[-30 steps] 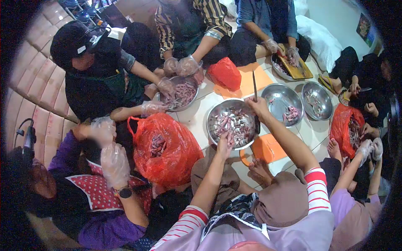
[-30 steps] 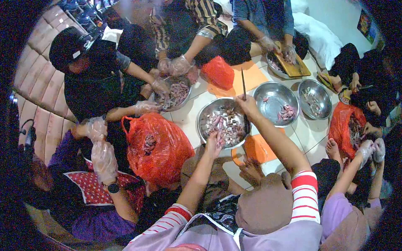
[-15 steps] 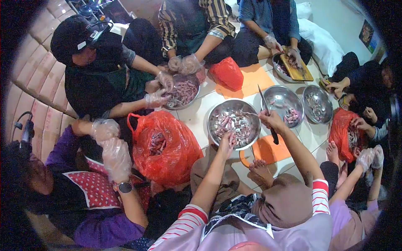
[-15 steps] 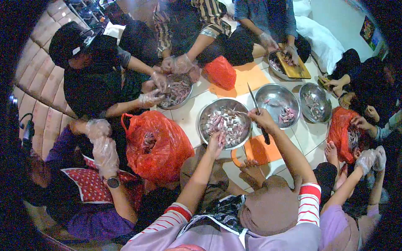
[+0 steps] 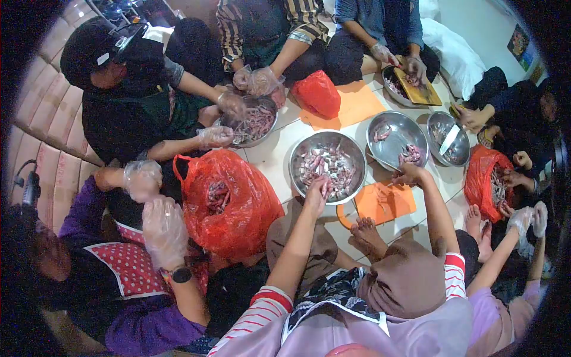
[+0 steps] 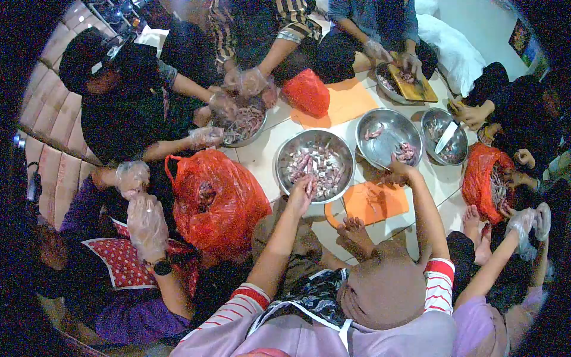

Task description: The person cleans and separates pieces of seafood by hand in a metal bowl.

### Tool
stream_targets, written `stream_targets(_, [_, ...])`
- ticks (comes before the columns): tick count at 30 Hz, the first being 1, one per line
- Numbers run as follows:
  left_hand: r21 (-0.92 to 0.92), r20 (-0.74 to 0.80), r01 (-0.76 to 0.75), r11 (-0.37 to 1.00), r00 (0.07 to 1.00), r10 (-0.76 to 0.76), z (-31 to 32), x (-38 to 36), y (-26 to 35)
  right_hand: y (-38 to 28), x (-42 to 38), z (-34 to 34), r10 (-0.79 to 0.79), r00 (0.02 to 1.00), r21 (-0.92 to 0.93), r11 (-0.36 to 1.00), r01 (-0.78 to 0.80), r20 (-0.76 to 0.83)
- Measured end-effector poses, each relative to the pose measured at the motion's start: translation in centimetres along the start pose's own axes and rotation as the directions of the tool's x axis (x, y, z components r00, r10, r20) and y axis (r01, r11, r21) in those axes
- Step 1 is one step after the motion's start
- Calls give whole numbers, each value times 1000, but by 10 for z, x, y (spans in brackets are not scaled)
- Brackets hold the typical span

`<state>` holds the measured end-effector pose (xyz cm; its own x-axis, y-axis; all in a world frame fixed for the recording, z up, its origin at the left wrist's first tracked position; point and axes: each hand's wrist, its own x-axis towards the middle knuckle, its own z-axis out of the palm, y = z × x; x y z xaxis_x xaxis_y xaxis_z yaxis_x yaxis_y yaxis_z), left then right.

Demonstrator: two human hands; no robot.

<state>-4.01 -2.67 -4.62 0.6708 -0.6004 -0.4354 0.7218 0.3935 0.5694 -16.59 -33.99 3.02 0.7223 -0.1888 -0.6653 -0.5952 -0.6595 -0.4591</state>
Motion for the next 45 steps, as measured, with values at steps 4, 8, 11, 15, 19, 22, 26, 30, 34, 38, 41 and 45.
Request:
stream_targets(4, [-14,-27,3,1000,1000,-4,-3,2,0,11,-5,8,64,994,123,990,-75,90])
stream_targets(8, [47,91,-81,996,993,77,-14,11,-8,24,8,17,176,967,5,984,-180,186])
stream_targets(11, [58,79,-99,993,992,94,-4,5,-3,50,25,29,191,964,-14,981,-192,186])
stream_targets(15, [80,86,-42,996,996,35,-5,5,0,43,17,30,109,982,0,994,-110,152])
stream_targets(19, [53,-8,-92,994,996,93,1,0,-4,38,13,25,61,990,7,998,-62,128])
stream_targets(22, [59,-1,-84,995,996,84,1,1,-4,40,13,26,54,992,19,998,-57,117])
stream_targets(26, [86,16,-35,996,999,34,8,-6,2,44,13,29,-30,998,-16,999,31,63])
stream_targets(30, [161,-4,-29,986,1000,30,7,-7,2,39,10,30,12,998,-6,1000,-12,63])
stream_targets(34, [145,33,-18,989,999,13,4,-2,0,27,-1,23,44,996,-89,995,-37,82])
stream_targets(38, [136,38,-17,991,999,11,3,-3,-2,2,-18,-1,246,961,-123,965,-231,125])
stream_targets(41, [114,-13,1,993,1000,0,19,-14,6,-29,-36,-23,404,905,-99,914,-394,131])
stream_targets(45, [180,30,14,984,999,-20,14,-12,3,-94,-73,-30,19,998,-151,988,-28,-60])
